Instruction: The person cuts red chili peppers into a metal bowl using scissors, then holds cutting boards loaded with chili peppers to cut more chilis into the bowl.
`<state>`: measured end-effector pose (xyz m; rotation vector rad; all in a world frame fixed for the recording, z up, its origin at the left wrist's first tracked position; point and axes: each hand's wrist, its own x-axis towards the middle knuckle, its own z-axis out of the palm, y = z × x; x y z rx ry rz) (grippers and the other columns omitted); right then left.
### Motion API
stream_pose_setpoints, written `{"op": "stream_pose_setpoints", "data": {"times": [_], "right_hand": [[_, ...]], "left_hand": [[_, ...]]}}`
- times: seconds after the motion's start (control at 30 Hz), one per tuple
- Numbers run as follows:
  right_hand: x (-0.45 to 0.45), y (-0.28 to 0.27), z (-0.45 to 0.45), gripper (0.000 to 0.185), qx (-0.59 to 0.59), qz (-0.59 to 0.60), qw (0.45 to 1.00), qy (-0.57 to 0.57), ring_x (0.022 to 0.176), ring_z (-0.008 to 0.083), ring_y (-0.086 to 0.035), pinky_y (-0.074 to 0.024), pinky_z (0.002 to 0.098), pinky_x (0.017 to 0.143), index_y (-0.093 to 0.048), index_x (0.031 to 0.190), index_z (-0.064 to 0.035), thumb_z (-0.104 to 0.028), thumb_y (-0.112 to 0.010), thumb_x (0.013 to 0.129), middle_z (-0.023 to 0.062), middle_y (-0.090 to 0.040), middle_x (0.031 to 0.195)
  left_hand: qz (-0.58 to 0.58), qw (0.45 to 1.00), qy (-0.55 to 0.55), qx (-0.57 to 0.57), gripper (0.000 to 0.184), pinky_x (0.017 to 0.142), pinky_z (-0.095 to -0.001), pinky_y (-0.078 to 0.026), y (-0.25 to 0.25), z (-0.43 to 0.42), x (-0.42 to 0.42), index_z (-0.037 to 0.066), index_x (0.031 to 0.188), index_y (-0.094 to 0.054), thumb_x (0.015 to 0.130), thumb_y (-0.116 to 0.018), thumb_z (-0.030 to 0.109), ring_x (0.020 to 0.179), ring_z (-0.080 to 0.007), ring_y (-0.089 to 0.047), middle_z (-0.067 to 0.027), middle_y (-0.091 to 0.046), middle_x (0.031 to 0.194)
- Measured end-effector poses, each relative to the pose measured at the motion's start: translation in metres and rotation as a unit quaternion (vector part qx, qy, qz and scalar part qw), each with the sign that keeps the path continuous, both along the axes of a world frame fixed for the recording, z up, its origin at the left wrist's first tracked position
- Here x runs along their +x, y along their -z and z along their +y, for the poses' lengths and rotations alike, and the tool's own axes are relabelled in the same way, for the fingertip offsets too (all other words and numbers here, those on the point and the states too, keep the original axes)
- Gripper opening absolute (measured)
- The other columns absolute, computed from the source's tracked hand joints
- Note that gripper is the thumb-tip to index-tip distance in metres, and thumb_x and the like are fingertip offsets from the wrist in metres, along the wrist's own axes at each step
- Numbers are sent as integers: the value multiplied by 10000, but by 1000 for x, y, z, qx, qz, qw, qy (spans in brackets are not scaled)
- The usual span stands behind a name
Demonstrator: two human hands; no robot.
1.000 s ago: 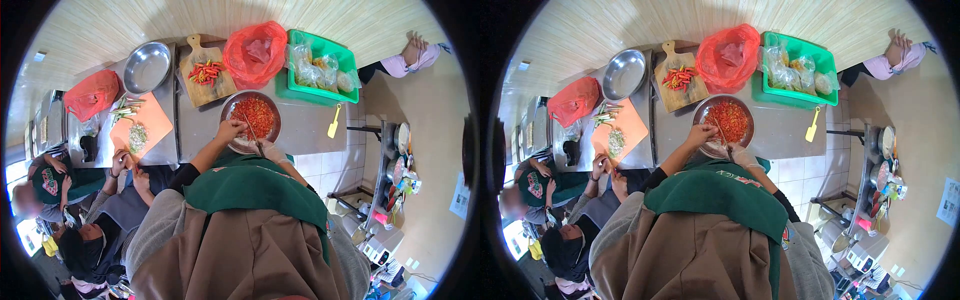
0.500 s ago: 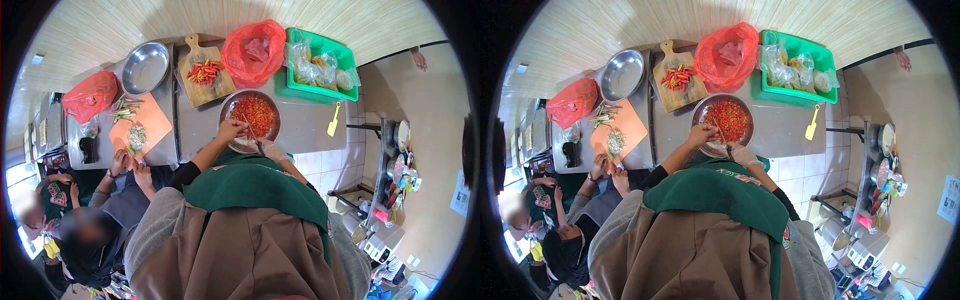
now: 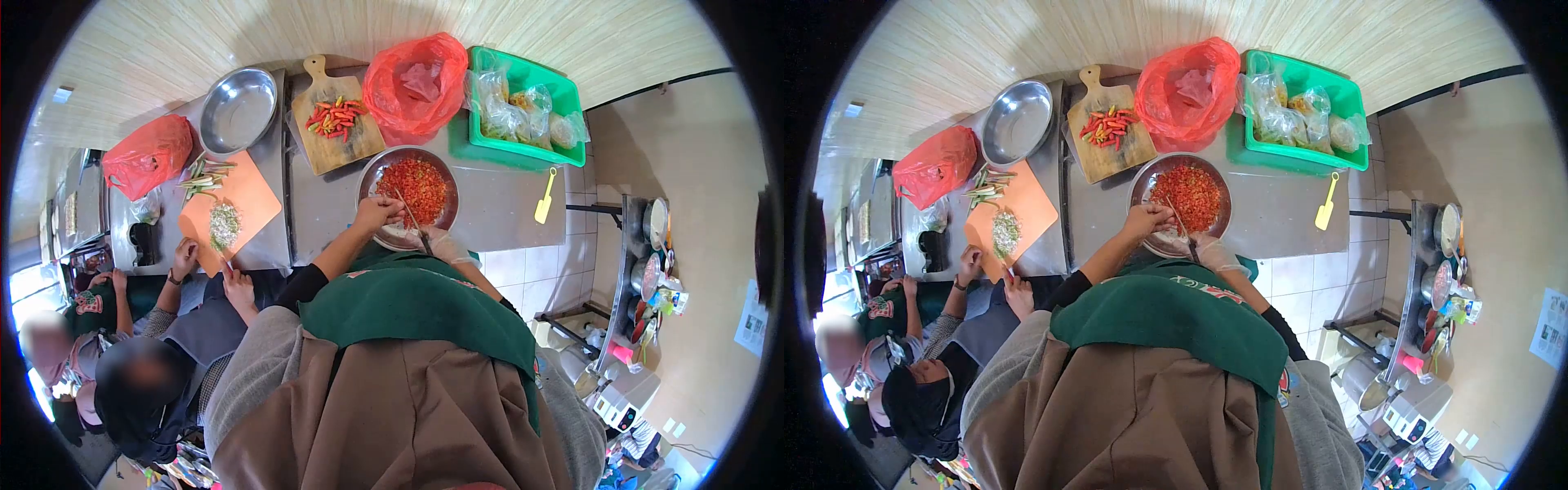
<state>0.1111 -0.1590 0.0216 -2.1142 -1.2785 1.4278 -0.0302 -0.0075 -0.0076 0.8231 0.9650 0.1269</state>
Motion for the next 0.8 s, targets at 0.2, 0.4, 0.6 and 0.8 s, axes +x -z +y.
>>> {"op": "stream_pose_setpoints", "data": {"times": [0.2, 0.4, 0.6, 0.8], "right_hand": [[-7, -30, -1, 543, 11, -30, 999, 9, 934, 401, -595, -447, 455, 809, -601, 979, -42, -560, -479, 873, 259, -617, 933], [-2, -6, -2, 527, 23, 15, 999, 22, 940, 411, -588, -442, 461, 820, -583, 1011, -45, -543, -470, 882, 262, -615, 934], [-4, 10, -6, 534, 54, -40, 997, 23, 914, 419, -590, -444, 463, 802, -579, 984, -34, -544, -457, 886, 263, -615, 909], [-3, -2, -8, 500, 35, -30, 999, 14, 895, 428, -594, -442, 475, 785, -569, 1012, -39, -511, -457, 891, 266, -615, 914]], "left_hand": [[10, 1000, 9, 10, 197, 726, -252, -560, 8, -5, 1, -37, 996, -638, 892, -611, 128, 815, -162, -656, -92, -659, 925], [-22, 999, -27, 4, 195, 739, -254, -560, 11, -4, 1, -41, 1005, -630, 889, -611, 115, 831, -159, -650, -92, -657, 935], [-12, 1000, -26, -10, 198, 748, -265, -565, 6, -8, 3, -57, 1020, -612, 881, -614, 83, 846, -174, -651, -94, -649, 945], [-22, 999, -48, -7, 199, 742, -269, -567, 13, -5, 2, -49, 1013, -614, 883, -618, 101, 835, -173, -654, -90, -652, 918]]}}
